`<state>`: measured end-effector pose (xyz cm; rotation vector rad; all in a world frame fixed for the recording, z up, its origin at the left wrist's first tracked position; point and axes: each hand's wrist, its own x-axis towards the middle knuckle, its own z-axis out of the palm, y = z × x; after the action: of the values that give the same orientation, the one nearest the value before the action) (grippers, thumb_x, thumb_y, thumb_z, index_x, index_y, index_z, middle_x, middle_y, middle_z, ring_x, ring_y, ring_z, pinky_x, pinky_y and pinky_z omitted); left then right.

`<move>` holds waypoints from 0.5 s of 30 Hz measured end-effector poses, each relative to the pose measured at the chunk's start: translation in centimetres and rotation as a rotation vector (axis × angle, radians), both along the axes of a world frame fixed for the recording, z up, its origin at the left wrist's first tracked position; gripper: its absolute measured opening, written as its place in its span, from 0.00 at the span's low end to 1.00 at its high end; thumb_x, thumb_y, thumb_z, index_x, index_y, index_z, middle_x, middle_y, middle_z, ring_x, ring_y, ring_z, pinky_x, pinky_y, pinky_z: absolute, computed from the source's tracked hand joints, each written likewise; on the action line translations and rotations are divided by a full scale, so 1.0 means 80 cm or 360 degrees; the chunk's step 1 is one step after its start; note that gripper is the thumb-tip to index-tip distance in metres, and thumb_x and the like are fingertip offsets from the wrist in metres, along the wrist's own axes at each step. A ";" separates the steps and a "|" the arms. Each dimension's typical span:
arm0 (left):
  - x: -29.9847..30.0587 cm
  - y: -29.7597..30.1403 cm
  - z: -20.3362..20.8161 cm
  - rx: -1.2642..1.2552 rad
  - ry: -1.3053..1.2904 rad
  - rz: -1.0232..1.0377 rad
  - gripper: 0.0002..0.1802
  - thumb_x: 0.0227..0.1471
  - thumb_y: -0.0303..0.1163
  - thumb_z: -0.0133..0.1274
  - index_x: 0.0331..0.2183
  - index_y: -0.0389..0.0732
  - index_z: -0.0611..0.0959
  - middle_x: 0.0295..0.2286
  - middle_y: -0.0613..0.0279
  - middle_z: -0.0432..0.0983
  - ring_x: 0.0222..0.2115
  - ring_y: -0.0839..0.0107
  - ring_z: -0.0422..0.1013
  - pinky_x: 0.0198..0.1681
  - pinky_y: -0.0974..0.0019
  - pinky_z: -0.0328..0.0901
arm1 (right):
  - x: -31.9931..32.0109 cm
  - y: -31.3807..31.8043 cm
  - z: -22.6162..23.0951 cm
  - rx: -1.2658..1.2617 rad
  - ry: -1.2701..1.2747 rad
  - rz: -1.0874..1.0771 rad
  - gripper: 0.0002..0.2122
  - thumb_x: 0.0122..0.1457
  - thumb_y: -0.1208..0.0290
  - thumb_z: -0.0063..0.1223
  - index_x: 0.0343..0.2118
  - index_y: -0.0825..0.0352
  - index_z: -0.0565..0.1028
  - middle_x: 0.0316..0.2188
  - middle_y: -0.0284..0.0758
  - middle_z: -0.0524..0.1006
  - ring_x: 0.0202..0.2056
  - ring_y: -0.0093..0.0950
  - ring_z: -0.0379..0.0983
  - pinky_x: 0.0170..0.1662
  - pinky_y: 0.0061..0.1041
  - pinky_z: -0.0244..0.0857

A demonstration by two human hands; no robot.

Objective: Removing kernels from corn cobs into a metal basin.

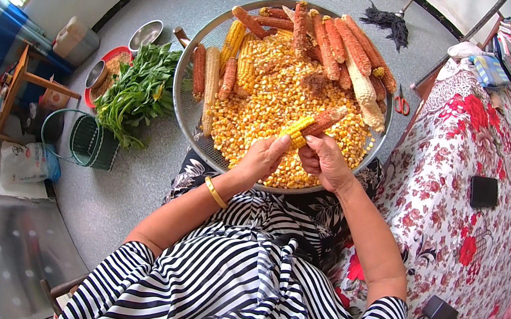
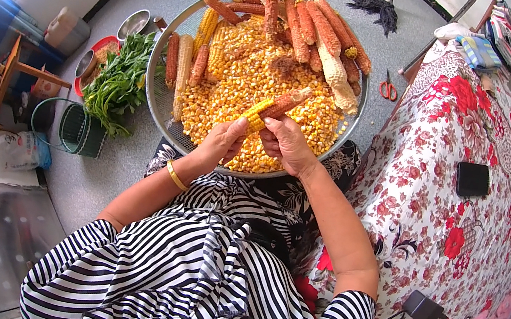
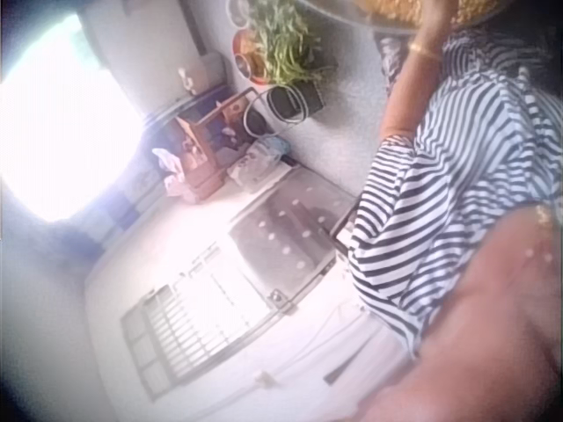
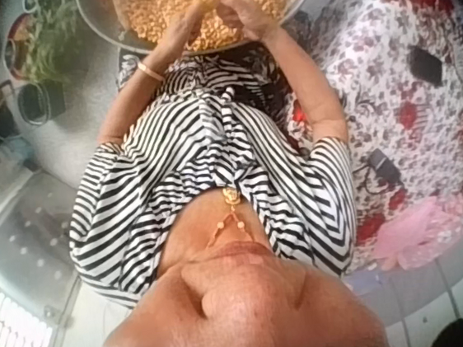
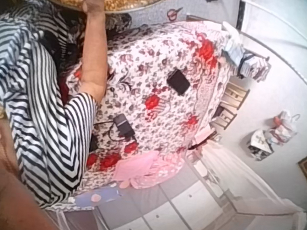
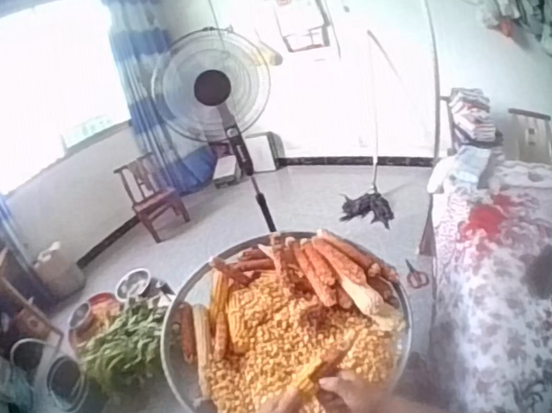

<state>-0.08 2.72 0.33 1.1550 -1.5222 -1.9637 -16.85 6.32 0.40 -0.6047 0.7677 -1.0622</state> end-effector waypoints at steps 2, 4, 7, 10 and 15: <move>-0.002 0.001 -0.006 -0.0136 -0.0115 0.0014 0.27 0.52 0.53 0.37 0.17 0.39 0.67 0.10 0.67 0.59 0.10 0.76 0.55 0.14 0.70 0.49 | 0.002 0.001 0.001 0.0026 0.0009 -0.0004 0.11 0.54 0.59 0.45 0.23 0.58 0.61 0.13 0.20 0.53 0.13 0.10 0.45 0.14 0.10 0.38; -0.003 0.004 -0.015 -0.0990 -0.0503 -0.0003 0.30 0.51 0.54 0.38 0.17 0.34 0.67 0.10 0.58 0.60 0.13 0.68 0.58 0.17 0.63 0.53 | 0.004 0.004 -0.008 -0.0004 0.0139 -0.0036 0.12 0.53 0.57 0.48 0.23 0.58 0.62 0.13 0.19 0.53 0.12 0.10 0.44 0.13 0.11 0.37; -0.004 0.005 -0.015 -0.0826 -0.0468 -0.0048 0.31 0.51 0.55 0.37 0.17 0.33 0.67 0.12 0.54 0.61 0.15 0.63 0.59 0.20 0.60 0.54 | 0.000 0.004 -0.018 -0.0021 0.0117 -0.0016 0.13 0.53 0.55 0.48 0.23 0.58 0.62 0.12 0.18 0.52 0.11 0.10 0.44 0.13 0.11 0.37; -0.003 -0.001 -0.022 -0.0586 -0.0259 -0.0075 0.30 0.51 0.54 0.37 0.17 0.35 0.67 0.11 0.60 0.61 0.14 0.69 0.58 0.18 0.64 0.53 | -0.002 0.002 -0.018 -0.0016 0.0081 -0.0009 0.12 0.54 0.56 0.46 0.22 0.58 0.62 0.12 0.18 0.52 0.11 0.10 0.44 0.13 0.11 0.37; 0.003 -0.001 0.001 -0.0181 -0.0026 -0.0061 0.26 0.52 0.53 0.37 0.17 0.40 0.67 0.11 0.71 0.57 0.12 0.80 0.53 0.15 0.73 0.49 | 0.001 -0.002 -0.012 -0.0009 0.0014 0.0022 0.12 0.56 0.57 0.43 0.23 0.59 0.62 0.12 0.19 0.52 0.12 0.11 0.44 0.13 0.11 0.38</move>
<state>0.16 2.65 0.41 1.1045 -1.6535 -1.8696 -16.80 6.14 -0.57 -0.6193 0.7676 -1.0502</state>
